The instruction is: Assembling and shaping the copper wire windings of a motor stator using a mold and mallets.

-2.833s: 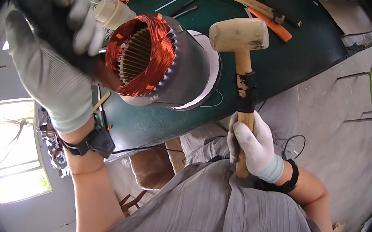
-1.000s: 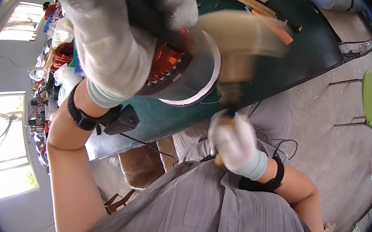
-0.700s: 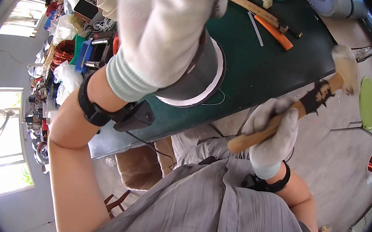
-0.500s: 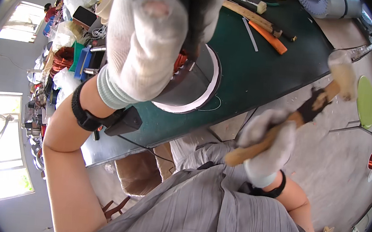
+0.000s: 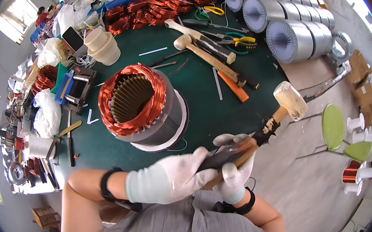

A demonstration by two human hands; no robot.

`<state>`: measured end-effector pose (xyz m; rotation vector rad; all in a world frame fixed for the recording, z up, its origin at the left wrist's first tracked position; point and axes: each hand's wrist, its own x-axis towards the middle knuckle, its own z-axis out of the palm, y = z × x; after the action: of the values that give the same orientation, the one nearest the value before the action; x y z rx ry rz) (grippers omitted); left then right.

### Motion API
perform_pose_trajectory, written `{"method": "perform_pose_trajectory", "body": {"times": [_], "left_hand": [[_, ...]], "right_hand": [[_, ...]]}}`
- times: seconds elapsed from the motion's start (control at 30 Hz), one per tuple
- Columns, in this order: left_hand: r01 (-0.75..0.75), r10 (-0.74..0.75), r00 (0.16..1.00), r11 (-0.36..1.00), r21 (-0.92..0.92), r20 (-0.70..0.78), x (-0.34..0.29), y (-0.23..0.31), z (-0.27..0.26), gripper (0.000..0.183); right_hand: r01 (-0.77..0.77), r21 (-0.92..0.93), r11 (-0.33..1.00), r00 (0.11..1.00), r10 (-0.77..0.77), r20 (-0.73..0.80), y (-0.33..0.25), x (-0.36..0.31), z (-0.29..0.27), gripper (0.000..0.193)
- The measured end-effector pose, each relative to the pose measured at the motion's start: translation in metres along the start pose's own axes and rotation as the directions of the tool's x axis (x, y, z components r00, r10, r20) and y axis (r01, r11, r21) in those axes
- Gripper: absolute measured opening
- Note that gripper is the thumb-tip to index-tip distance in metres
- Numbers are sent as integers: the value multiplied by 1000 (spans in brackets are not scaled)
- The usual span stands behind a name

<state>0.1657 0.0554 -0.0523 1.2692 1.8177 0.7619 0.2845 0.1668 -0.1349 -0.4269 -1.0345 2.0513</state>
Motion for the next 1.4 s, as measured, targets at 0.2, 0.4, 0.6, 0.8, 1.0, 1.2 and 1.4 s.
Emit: {"method": "perform_pose_trajectory", "body": {"times": [0.2,0.4,0.6,0.8,1.0,1.2,1.4], "left_hand": [[-313,507,791,816,486,-342,-6,-44,19,54],[-198,478,742,826,527,-471,-63,-85,1,38],[410,3,503,880,241,-864,-116,-141,26,24],[474,212,484,751,459,-849,-111,-179,41,25],[470,177,446,788,398,-877,-111,-181,43,23],[501,191,430,763,409,-883,-112,-182,44,22],[517,231,434,728,450,-871,-112,-187,51,20]], "right_hand": [[-74,-652,754,952,248,178,-44,104,-13,34],[631,-733,-256,734,-110,670,-78,241,-7,55],[859,-510,-42,484,390,783,-24,234,64,27],[952,-290,-101,305,435,847,90,287,113,17],[921,-282,-267,385,524,760,137,302,149,17],[6,-570,822,703,402,586,61,279,109,30],[-478,-524,705,635,689,348,-11,180,-14,32]]}}
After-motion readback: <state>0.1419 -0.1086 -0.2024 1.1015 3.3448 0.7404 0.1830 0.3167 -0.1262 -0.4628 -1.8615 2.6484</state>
